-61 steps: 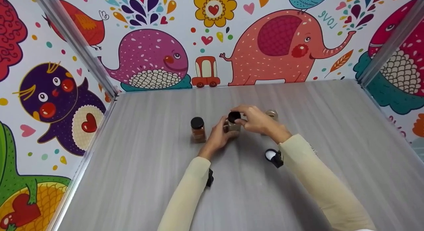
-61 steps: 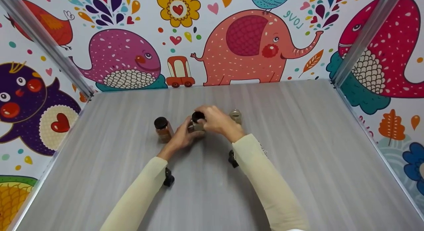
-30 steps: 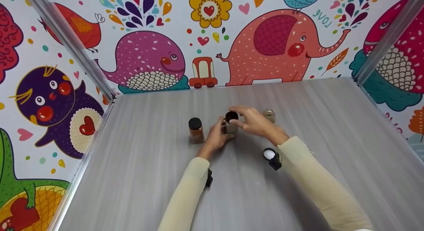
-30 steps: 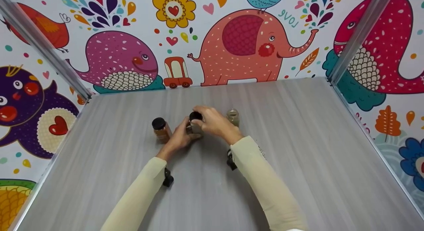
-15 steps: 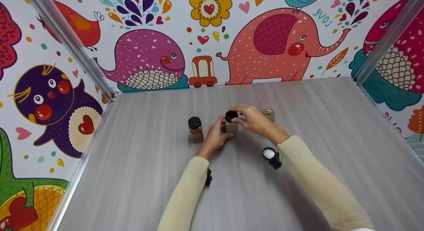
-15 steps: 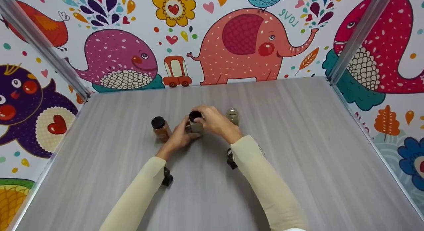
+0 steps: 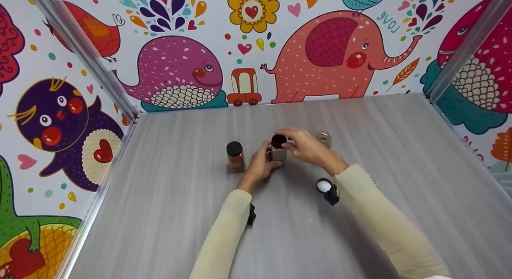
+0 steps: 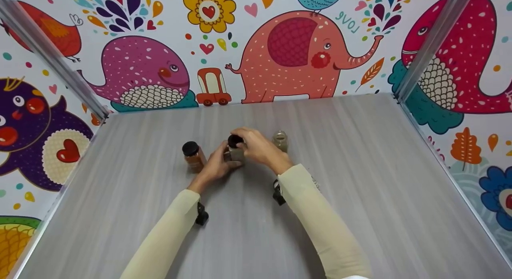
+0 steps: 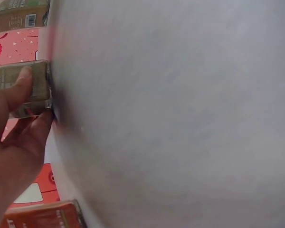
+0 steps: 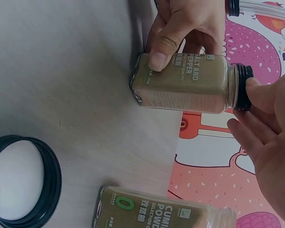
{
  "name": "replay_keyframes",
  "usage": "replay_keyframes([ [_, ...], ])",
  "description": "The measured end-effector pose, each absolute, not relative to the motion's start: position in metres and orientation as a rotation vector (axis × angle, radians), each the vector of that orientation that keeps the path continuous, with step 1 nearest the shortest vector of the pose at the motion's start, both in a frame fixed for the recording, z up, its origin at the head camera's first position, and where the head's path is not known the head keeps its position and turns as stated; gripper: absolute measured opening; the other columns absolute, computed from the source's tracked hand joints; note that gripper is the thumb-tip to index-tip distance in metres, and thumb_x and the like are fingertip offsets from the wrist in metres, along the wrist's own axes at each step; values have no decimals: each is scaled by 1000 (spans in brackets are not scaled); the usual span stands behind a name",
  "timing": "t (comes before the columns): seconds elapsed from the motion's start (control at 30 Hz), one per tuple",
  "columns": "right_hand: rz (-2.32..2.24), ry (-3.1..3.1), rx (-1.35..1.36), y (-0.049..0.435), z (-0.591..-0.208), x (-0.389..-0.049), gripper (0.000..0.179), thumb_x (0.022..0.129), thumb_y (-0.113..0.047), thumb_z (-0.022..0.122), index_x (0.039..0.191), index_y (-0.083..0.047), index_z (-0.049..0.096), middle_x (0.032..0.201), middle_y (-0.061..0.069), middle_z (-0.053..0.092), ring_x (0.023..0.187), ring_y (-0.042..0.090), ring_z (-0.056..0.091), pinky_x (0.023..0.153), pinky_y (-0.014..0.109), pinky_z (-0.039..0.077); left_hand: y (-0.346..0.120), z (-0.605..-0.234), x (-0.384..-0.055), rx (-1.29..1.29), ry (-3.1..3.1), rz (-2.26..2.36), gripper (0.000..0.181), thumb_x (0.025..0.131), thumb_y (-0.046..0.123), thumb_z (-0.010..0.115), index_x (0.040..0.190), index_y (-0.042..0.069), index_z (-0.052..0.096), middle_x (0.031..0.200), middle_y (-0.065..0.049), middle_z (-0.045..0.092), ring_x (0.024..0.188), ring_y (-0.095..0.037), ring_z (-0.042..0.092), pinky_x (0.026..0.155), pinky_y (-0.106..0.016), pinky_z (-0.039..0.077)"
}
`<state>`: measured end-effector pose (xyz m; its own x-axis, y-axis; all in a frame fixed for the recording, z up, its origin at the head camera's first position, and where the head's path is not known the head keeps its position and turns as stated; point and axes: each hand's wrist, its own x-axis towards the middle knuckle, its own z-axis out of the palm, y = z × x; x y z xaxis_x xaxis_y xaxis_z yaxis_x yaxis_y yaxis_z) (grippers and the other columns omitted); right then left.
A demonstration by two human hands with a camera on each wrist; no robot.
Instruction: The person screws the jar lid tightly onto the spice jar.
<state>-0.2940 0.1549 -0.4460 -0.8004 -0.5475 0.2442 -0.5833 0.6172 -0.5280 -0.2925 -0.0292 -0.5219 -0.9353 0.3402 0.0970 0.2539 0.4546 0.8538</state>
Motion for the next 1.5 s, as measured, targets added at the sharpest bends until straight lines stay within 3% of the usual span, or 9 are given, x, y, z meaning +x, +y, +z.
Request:
replay_keyframes([
  [0.43, 969, -2788, 898, 155, -447, -295, 43, 98, -13, 65, 139, -4, 58, 138, 15, 60, 123, 29, 62, 103, 45, 52, -29, -523, -293, 569, 2617, 1519, 55, 89, 4, 74, 137, 7, 46, 137, -24, 59, 129, -36, 59, 108, -47, 47],
  [0.6, 977, -2782, 910, 154, -448, -294, 41, 97, -7, 63, 138, -4, 59, 142, 15, 58, 130, 31, 58, 108, 48, 48, -30, -523, -293, 562, 2600, 1533, 55, 89, 5, 73, 137, 7, 46, 139, -24, 58, 130, -37, 57, 109, -47, 47],
  [0.8, 991, -2766, 928, 152, -449, -295, 39, 96, -1, 61, 136, -1, 60, 136, 18, 62, 125, 32, 61, 105, 48, 50, -30, -523, -293, 552, 2596, 1524, 54, 91, 5, 72, 137, 7, 45, 138, -24, 58, 129, -36, 58, 108, -47, 47],
  [1.1, 1048, -2770, 872, 153, -452, -296, 43, 96, -7, 66, 138, 0, 57, 134, 18, 62, 120, 32, 63, 101, 49, 52, -29, -522, -293, 538, 2589, 1526, 55, 89, 5, 74, 137, 9, 47, 139, -23, 58, 129, -35, 58, 108, -46, 48],
  [1.33, 1124, -2810, 818, 156, -445, -297, 45, 99, -18, 63, 141, -2, 55, 141, 18, 58, 124, 38, 61, 104, 51, 50, -28, -523, -294, 521, 2587, 1512, 55, 89, 6, 74, 137, 10, 47, 140, -23, 58, 131, -35, 57, 109, -47, 46],
  [1.5, 1159, -2813, 847, 157, -443, -298, 40, 100, -11, 59, 139, -4, 58, 141, 16, 58, 125, 38, 60, 105, 52, 49, -29, -522, -293, 507, 2582, 1515, 55, 89, 6, 74, 137, 9, 47, 139, -23, 58, 131, -35, 57, 110, -46, 46],
])
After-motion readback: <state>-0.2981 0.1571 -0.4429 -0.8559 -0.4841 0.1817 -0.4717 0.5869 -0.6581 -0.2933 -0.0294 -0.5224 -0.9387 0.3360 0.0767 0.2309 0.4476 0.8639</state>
